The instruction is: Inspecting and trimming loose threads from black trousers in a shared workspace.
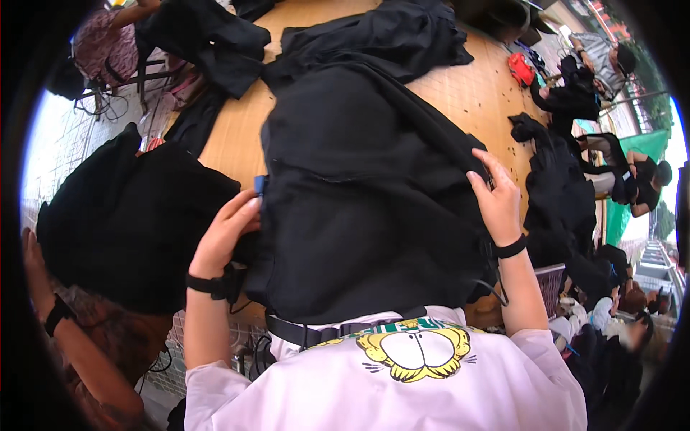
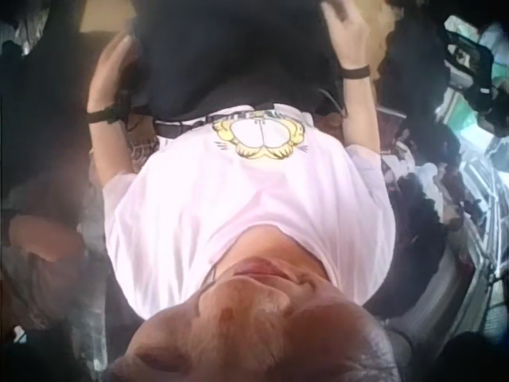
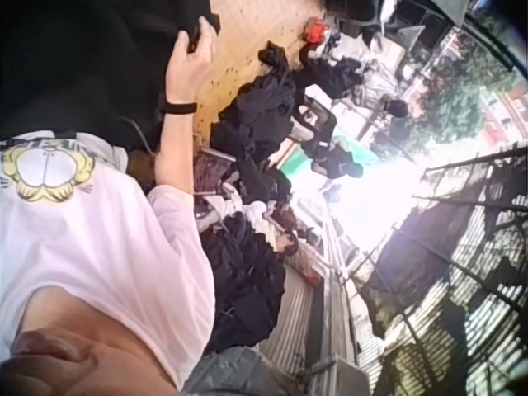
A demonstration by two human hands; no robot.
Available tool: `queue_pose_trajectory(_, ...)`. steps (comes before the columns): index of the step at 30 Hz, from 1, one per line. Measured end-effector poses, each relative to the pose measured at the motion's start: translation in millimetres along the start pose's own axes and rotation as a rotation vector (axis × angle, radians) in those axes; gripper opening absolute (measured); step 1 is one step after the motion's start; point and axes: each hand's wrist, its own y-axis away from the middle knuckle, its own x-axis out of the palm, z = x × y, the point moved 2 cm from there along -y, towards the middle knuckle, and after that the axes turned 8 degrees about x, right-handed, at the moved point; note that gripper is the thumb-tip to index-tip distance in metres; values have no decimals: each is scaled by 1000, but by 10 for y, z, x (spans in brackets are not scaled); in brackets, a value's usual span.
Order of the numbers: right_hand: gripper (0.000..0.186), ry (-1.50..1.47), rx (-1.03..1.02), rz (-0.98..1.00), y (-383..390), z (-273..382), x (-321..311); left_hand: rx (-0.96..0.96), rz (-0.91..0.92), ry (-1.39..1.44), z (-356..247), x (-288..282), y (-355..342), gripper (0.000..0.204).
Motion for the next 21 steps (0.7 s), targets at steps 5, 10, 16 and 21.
queue_pose_trajectory(5,45,123,-37,174,-385,-69,145,8,85,297,-185,241,-356,43)
queue_pose_trajectory(10,26,313,115,199,-745,-319,112,153,84,494,-384,192,-297,48)
queue_pose_trajectory(16,12,-256,362,-40,-1232,-581,-154,196,78,505,-275,174,-328,51)
queue_pose_trajectory(21,18,-41,407,106,-1460,-749,93,200,72,503,-216,120,-415,47)
